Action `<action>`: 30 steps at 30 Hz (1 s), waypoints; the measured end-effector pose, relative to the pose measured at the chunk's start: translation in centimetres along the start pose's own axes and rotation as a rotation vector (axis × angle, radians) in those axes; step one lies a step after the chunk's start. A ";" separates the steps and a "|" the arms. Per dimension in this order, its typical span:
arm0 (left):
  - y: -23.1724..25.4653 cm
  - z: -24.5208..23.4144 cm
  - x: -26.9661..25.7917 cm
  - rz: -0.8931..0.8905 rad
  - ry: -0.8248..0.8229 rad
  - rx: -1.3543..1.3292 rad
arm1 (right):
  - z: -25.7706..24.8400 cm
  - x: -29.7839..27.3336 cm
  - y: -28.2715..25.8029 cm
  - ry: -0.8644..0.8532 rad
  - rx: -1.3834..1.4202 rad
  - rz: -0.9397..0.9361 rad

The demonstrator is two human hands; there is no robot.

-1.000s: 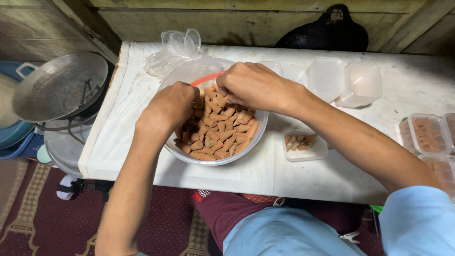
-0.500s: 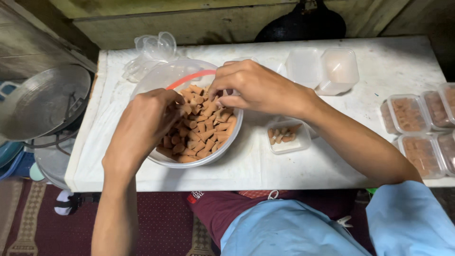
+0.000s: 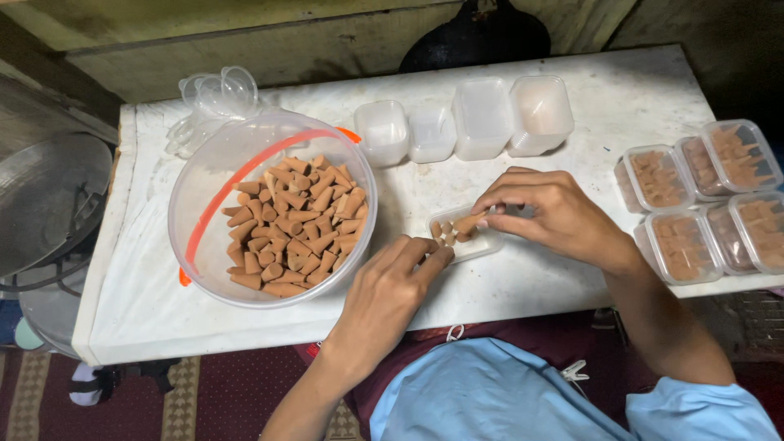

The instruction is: The person picks up incense cones from a large bucket and places them into smaller plastic containers on a table.

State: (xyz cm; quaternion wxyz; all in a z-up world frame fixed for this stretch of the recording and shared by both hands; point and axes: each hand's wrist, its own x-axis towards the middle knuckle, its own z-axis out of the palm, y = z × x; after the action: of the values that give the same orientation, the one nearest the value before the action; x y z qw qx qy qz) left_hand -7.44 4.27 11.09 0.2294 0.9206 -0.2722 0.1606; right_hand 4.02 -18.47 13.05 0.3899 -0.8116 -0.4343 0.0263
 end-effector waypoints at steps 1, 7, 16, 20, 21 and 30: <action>-0.5 1.0 0.1 0.004 -0.003 -0.003 | 0.4 -0.4 0.3 0.003 -0.001 0.005; -3.5 6.5 0.7 -0.130 -0.048 -0.102 | 3.5 -2.0 1.9 -0.060 -0.043 0.103; -4.3 10.8 0.8 -0.177 -0.116 0.004 | 6.0 -1.9 3.0 -0.149 -0.232 0.117; -4.8 11.6 0.8 -0.178 -0.118 0.012 | 7.6 -2.2 4.6 -0.206 -0.350 0.111; -4.9 11.7 0.9 -0.172 -0.121 0.020 | 8.0 -2.4 5.1 -0.224 -0.387 0.116; -5.2 12.1 1.1 -0.183 -0.164 0.038 | 8.9 -2.2 5.9 -0.295 -0.397 0.161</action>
State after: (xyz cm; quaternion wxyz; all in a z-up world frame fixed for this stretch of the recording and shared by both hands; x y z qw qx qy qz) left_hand -1.46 1.48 -0.41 0.2027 0.9558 -0.2018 0.0683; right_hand 3.30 -16.52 2.40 0.1522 -0.8915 -0.4172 0.0896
